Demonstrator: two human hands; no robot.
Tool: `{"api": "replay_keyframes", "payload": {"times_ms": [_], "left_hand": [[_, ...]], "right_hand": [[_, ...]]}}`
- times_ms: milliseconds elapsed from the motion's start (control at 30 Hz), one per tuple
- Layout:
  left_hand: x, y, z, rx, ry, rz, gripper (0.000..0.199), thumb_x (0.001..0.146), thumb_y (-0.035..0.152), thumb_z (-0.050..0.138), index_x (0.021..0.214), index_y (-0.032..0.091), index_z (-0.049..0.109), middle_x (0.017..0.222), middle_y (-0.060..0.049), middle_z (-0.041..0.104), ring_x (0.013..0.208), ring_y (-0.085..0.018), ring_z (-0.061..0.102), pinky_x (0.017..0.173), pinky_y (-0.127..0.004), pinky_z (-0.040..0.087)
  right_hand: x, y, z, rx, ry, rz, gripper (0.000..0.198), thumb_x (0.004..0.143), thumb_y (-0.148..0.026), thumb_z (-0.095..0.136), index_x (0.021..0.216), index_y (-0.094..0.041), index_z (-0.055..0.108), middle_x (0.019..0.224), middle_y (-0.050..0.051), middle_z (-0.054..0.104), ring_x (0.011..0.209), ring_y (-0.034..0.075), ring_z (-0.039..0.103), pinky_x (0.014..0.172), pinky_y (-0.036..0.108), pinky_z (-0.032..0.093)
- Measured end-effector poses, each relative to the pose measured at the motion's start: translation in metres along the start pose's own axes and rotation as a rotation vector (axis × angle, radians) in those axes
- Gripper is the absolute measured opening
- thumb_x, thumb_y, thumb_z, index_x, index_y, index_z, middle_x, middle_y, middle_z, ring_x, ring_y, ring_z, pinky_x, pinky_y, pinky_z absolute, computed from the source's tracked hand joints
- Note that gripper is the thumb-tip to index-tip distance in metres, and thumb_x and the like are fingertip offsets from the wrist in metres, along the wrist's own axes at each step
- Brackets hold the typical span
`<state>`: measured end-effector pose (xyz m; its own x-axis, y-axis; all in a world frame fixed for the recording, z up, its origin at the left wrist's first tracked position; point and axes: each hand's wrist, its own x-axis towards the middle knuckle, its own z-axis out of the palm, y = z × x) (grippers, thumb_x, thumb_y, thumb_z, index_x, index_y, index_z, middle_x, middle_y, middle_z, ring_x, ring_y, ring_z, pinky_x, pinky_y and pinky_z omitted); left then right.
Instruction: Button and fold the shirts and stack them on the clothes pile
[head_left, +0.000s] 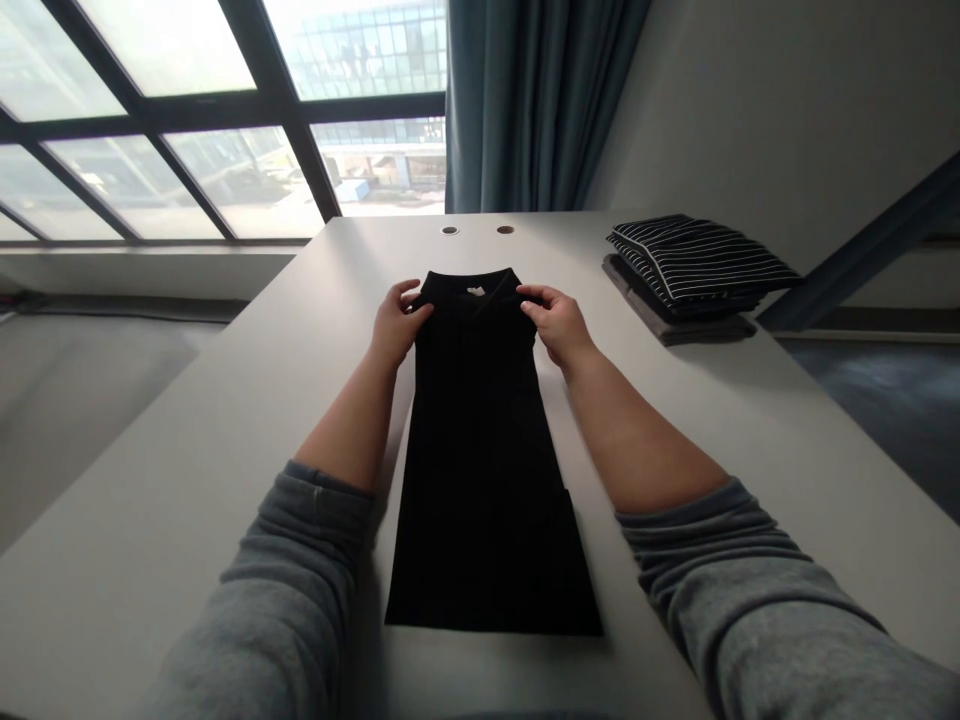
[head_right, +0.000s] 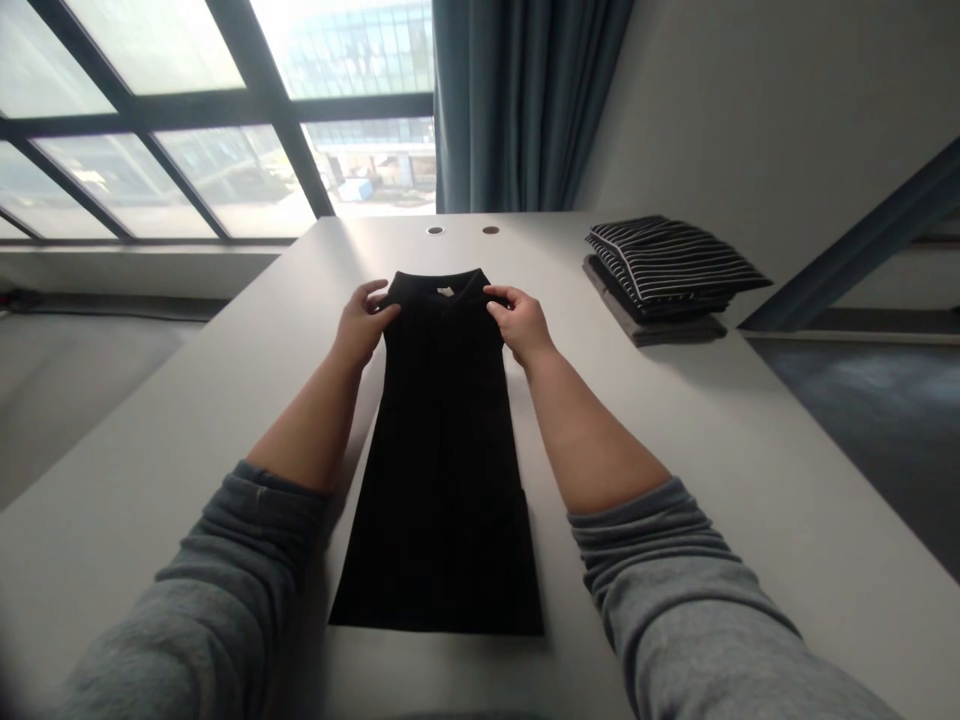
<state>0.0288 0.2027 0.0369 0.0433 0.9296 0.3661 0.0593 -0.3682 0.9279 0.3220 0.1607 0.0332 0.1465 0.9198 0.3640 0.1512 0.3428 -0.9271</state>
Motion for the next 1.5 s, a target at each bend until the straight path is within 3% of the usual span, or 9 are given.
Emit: {"api": "replay_keyframes", "payload": {"times_ms": [167,300,433,533,733,867,1000,1200,1500], "left_hand": [[-0.013,0.005,-0.013,-0.055,-0.059,0.012,0.073,0.071,0.030,0.084,0.139,0.022,0.059,0.110,-0.005,0.076,0.102,-0.024,0.073,0.098,-0.043,0.057],[-0.029,0.017,-0.020,-0.057,-0.114,0.011,0.076,0.070,0.030,0.085,0.141,0.021,0.060,0.110,-0.005,0.075,0.103,-0.023,0.072,0.099,-0.043,0.056],[-0.043,0.031,-0.024,0.003,-0.192,0.022,0.074,0.071,0.029,0.084,0.141,0.021,0.062,0.113,-0.006,0.075,0.102,-0.024,0.071,0.096,-0.043,0.056],[-0.053,0.039,-0.028,0.146,-0.269,0.041,0.061,0.071,0.027,0.082,0.130,0.020,0.070,0.112,-0.006,0.076,0.102,-0.025,0.071,0.096,-0.043,0.055],[-0.080,0.054,-0.039,0.433,-0.374,0.152,0.029,0.078,0.026,0.070,0.106,0.020,0.075,0.103,-0.005,0.074,0.093,-0.022,0.069,0.090,-0.038,0.056],[-0.099,0.056,-0.042,0.567,-0.500,0.274,0.030,0.076,0.016,0.061,0.102,0.021,0.074,0.114,-0.006,0.071,0.100,-0.022,0.068,0.090,-0.035,0.055],[-0.114,0.049,-0.046,0.639,-0.614,0.296,0.037,0.068,0.007,0.053,0.096,0.023,0.072,0.111,-0.004,0.073,0.100,-0.021,0.069,0.089,-0.034,0.055],[-0.119,0.038,-0.048,0.713,-0.594,0.269,0.032,0.071,0.009,0.053,0.093,0.024,0.071,0.110,-0.003,0.074,0.100,-0.022,0.070,0.094,-0.037,0.055],[-0.122,0.038,-0.048,0.852,-0.574,0.304,0.043,0.074,0.010,0.057,0.111,0.027,0.072,0.124,-0.004,0.070,0.114,-0.026,0.067,0.105,-0.043,0.052]], "right_hand": [[-0.013,-0.014,0.000,-0.003,-0.040,-0.064,0.048,0.085,-0.032,0.072,0.131,-0.024,0.063,0.113,0.005,0.072,0.106,0.022,0.069,0.102,0.044,0.059],[-0.024,-0.020,-0.002,0.009,-0.060,-0.064,0.061,0.083,-0.031,0.073,0.141,-0.027,0.053,0.106,0.003,0.071,0.099,0.022,0.070,0.094,0.041,0.062],[-0.034,-0.025,-0.008,-0.006,-0.034,-0.073,0.069,0.079,-0.029,0.076,0.144,-0.027,0.054,0.103,0.001,0.071,0.094,0.020,0.070,0.093,0.039,0.061],[-0.045,-0.034,-0.013,-0.052,-0.064,-0.087,0.074,0.076,-0.027,0.078,0.147,-0.026,0.055,0.100,0.000,0.071,0.093,0.019,0.070,0.094,0.039,0.060],[-0.075,-0.054,-0.025,-0.283,-0.247,-0.259,0.037,0.082,-0.020,0.069,0.119,-0.024,0.076,0.108,0.003,0.074,0.100,0.021,0.069,0.097,0.039,0.056],[-0.092,-0.050,-0.034,-0.465,-0.330,-0.431,0.030,0.083,-0.012,0.060,0.100,-0.025,0.080,0.104,0.004,0.071,0.098,0.021,0.068,0.095,0.037,0.056],[-0.104,-0.037,-0.039,-0.557,-0.445,-0.498,0.034,0.078,-0.003,0.053,0.090,-0.023,0.078,0.102,0.004,0.070,0.094,0.019,0.068,0.090,0.034,0.056],[-0.109,-0.029,-0.039,-0.722,-0.574,-0.479,0.040,0.080,-0.001,0.050,0.097,-0.022,0.078,0.107,0.006,0.071,0.096,0.020,0.068,0.091,0.035,0.057],[-0.106,-0.018,-0.042,-0.778,-0.567,-0.475,0.060,0.073,0.004,0.054,0.120,-0.025,0.077,0.129,0.008,0.067,0.121,0.026,0.061,0.110,0.046,0.052]]}}
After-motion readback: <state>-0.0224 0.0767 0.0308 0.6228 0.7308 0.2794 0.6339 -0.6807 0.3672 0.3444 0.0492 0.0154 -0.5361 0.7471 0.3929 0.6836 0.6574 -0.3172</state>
